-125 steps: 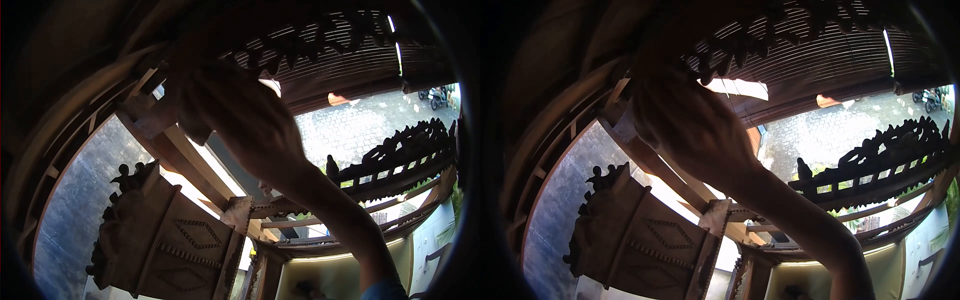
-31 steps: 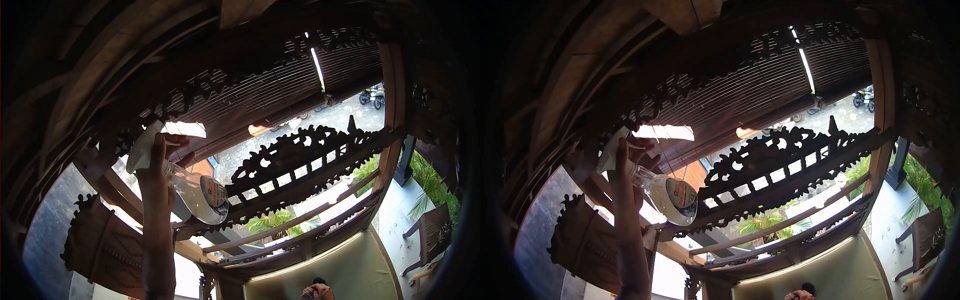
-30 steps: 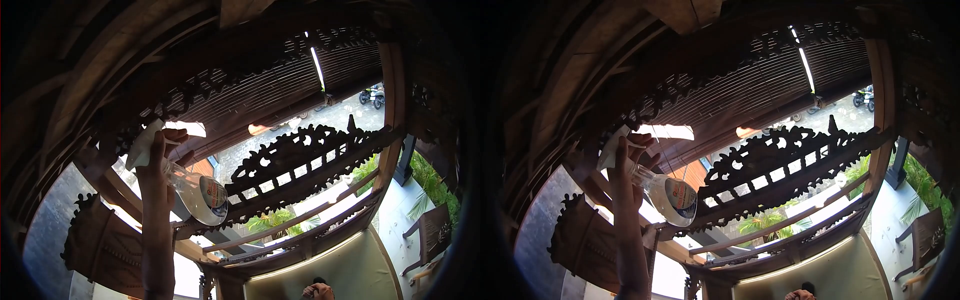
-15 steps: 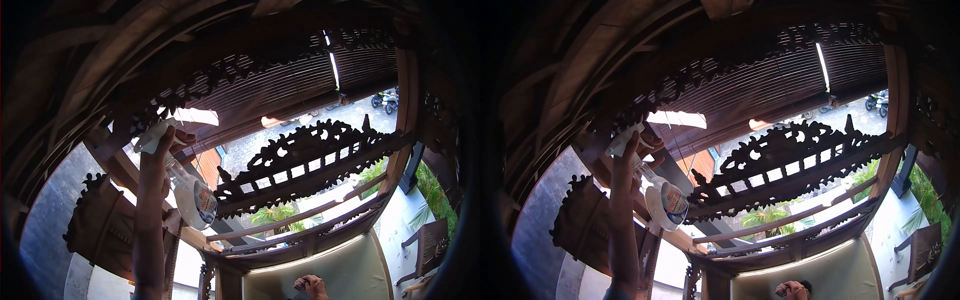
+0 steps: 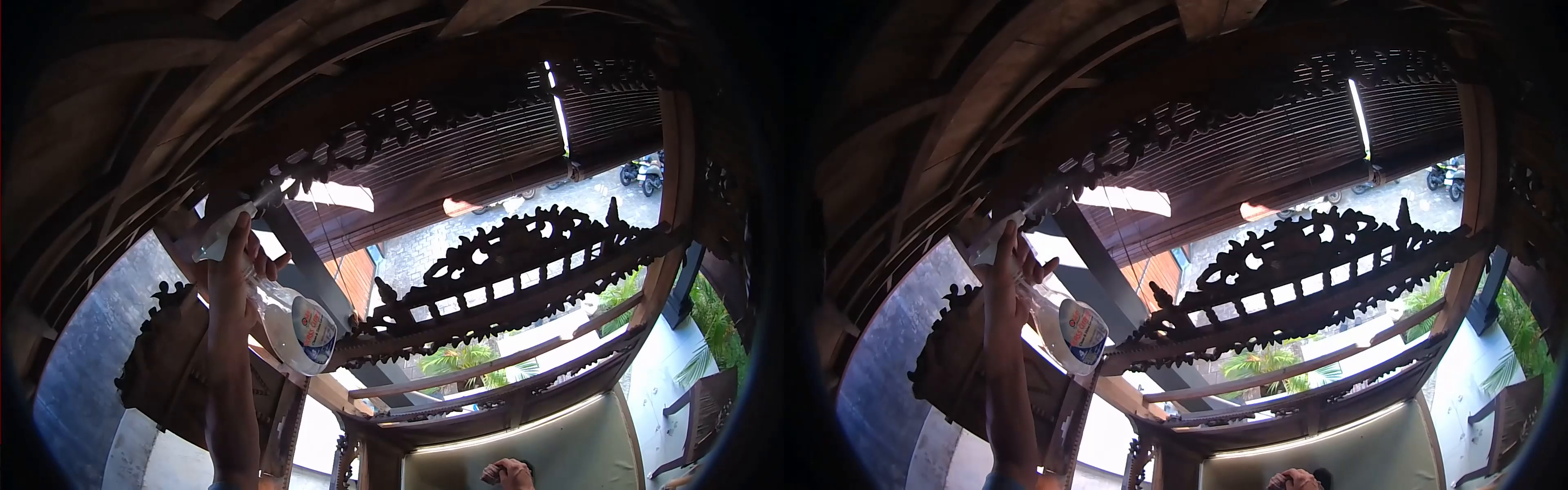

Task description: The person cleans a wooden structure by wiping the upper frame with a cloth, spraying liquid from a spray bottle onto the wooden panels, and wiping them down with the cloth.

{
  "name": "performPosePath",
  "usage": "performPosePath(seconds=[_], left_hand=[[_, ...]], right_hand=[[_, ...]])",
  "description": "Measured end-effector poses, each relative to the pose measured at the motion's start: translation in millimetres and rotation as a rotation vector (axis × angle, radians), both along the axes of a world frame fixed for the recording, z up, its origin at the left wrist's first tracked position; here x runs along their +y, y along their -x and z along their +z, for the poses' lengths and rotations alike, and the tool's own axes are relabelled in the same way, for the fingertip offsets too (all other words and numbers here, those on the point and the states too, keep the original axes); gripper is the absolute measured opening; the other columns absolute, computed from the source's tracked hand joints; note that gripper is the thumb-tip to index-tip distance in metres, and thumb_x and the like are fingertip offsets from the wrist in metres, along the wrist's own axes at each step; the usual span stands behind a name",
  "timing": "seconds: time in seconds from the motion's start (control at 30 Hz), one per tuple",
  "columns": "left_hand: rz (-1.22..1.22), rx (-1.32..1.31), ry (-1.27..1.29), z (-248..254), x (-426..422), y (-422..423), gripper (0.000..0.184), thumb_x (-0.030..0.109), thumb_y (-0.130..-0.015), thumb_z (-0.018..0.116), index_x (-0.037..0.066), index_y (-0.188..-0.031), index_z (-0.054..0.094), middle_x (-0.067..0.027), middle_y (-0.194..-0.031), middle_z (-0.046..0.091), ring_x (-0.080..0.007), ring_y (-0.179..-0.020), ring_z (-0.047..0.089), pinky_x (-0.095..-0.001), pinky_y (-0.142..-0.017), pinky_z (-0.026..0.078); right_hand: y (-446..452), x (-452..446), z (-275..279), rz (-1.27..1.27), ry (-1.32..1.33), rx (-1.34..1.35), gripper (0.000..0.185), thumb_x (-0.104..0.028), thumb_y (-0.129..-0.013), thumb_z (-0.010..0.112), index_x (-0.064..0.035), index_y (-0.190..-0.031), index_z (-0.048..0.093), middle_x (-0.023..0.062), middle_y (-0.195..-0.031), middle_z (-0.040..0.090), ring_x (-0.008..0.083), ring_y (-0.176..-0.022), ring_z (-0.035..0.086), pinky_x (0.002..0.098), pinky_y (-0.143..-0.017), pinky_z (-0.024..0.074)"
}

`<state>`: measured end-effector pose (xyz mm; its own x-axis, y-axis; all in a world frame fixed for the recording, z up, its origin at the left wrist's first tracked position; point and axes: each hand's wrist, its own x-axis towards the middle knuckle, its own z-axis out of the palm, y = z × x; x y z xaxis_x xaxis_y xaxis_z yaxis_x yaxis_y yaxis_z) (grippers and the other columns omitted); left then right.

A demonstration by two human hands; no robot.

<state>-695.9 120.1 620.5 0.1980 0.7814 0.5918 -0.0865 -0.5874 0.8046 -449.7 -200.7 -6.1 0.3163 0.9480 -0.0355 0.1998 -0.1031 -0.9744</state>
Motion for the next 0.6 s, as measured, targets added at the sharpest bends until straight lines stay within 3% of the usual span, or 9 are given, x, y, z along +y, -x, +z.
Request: performPosePath(seconds=[0.47, 0.6], left_hand=[[0.020, 0.122, -0.080, 20.5, -44.4, -41.0, 0.039, 0.044, -0.101, 0.062, 0.006, -0.107, 0.062, -0.0125, -0.107, 0.070, -0.0280, -0.113, 0.069, -0.0483, -0.090, 0.060], [0.035, 0.054, -0.076, 14.8, -37.3, -45.3, 0.032, 0.041, -0.099, 0.067, 0.010, -0.094, 0.060, -0.0032, -0.087, 0.063, -0.0176, -0.085, 0.067, -0.0460, -0.087, 0.061]], right_hand=[[-4.5, -7.6, 21.6, -0.070, 0.094, 0.300, 0.032, -0.022, -0.102, 0.048, -0.0039, -0.079, 0.062, 0.0065, -0.079, 0.065, 0.0180, -0.071, 0.058, 0.0366, -0.070, 0.0486], [-4.9, -10.7, 12.9, -0.070, 0.069, 0.309, 0.033, -0.022, -0.102, 0.047, -0.0039, -0.079, 0.062, 0.0065, -0.079, 0.065, 0.0178, -0.070, 0.057, 0.0359, -0.069, 0.0476]])
